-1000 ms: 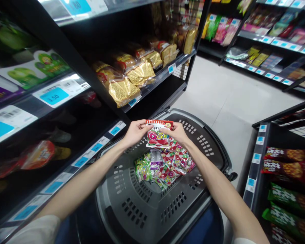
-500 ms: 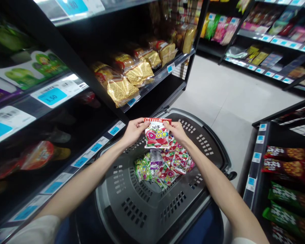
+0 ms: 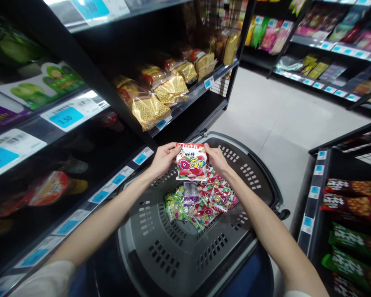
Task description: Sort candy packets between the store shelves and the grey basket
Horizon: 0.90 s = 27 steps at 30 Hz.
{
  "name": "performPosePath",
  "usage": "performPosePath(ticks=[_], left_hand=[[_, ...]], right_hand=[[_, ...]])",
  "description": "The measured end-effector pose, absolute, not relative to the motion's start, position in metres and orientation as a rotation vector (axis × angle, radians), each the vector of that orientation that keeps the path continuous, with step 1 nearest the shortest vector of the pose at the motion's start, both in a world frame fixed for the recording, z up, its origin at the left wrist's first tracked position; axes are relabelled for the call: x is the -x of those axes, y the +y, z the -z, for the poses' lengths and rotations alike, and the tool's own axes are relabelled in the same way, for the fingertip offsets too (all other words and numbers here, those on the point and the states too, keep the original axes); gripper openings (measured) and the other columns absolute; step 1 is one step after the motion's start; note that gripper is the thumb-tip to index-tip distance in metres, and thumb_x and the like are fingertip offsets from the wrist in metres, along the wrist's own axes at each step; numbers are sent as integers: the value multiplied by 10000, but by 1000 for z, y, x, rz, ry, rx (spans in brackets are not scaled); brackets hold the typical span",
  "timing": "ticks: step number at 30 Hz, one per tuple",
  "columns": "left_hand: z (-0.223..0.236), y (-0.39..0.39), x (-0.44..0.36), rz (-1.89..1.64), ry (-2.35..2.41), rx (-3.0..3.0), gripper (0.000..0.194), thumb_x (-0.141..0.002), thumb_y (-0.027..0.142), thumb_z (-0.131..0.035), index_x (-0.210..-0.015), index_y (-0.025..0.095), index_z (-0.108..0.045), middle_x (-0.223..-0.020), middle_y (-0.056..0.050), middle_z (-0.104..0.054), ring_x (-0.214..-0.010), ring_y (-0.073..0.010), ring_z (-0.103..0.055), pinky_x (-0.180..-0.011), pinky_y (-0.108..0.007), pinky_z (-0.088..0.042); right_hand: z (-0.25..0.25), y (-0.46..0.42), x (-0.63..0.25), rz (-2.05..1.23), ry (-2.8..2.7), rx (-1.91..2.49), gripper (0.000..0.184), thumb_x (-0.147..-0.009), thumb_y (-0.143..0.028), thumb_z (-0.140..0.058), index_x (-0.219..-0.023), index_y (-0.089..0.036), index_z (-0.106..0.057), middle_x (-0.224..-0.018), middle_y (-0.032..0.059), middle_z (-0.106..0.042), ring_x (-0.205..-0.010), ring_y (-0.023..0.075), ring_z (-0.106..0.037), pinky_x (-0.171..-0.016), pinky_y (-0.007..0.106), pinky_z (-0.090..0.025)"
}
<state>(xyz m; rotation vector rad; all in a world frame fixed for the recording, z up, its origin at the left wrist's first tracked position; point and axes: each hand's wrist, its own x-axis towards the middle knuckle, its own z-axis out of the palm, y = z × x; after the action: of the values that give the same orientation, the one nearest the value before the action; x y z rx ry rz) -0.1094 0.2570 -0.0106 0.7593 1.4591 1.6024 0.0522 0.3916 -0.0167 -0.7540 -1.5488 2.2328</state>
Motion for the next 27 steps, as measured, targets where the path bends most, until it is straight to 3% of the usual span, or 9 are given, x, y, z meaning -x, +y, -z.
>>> performPosePath(ticks=[7,15,23,27], left_hand=[[11,257,109,-1611,1452,-762,469,-749,584,-756,-928,153,-715,-697,-24,-705,-558,-135,-623,-490,-214,-469],[13,256,111,-1704,1438,-736,463,-744,577,-764,-930,156,-708,-735,-22,-710,-611,-146,-653,-556,-240,-518],[5,260,114,-1895,1397,-508,532,-658,592,-824,-930,168,-651,-781,-14,-718,-627,-144,-670,-534,-238,-539],[4,261,117,-2009,1398,-474,521,-661,596,-821,-902,178,-625,-806,-12,-719,-686,-151,-688,-600,-256,-571]], right_hand=[[22,393,-51,-2214,-1550,762,577,-710,-765,-697,-601,-201,-644,-693,78,-715,-785,247,-701,-688,362,-562],[26,400,-54,-2226,-1580,736,669,-784,-831,-528,-906,-210,-745,-817,99,-748,-865,264,-702,-726,392,-554],[24,397,-55,-2396,-1662,654,796,-769,-892,-450,-927,-180,-769,-896,122,-759,-866,248,-705,-801,414,-556],[18,392,-58,-2265,-1880,534,503,-751,-663,-732,-920,-192,-786,-892,112,-763,-782,226,-707,-717,379,-565]])
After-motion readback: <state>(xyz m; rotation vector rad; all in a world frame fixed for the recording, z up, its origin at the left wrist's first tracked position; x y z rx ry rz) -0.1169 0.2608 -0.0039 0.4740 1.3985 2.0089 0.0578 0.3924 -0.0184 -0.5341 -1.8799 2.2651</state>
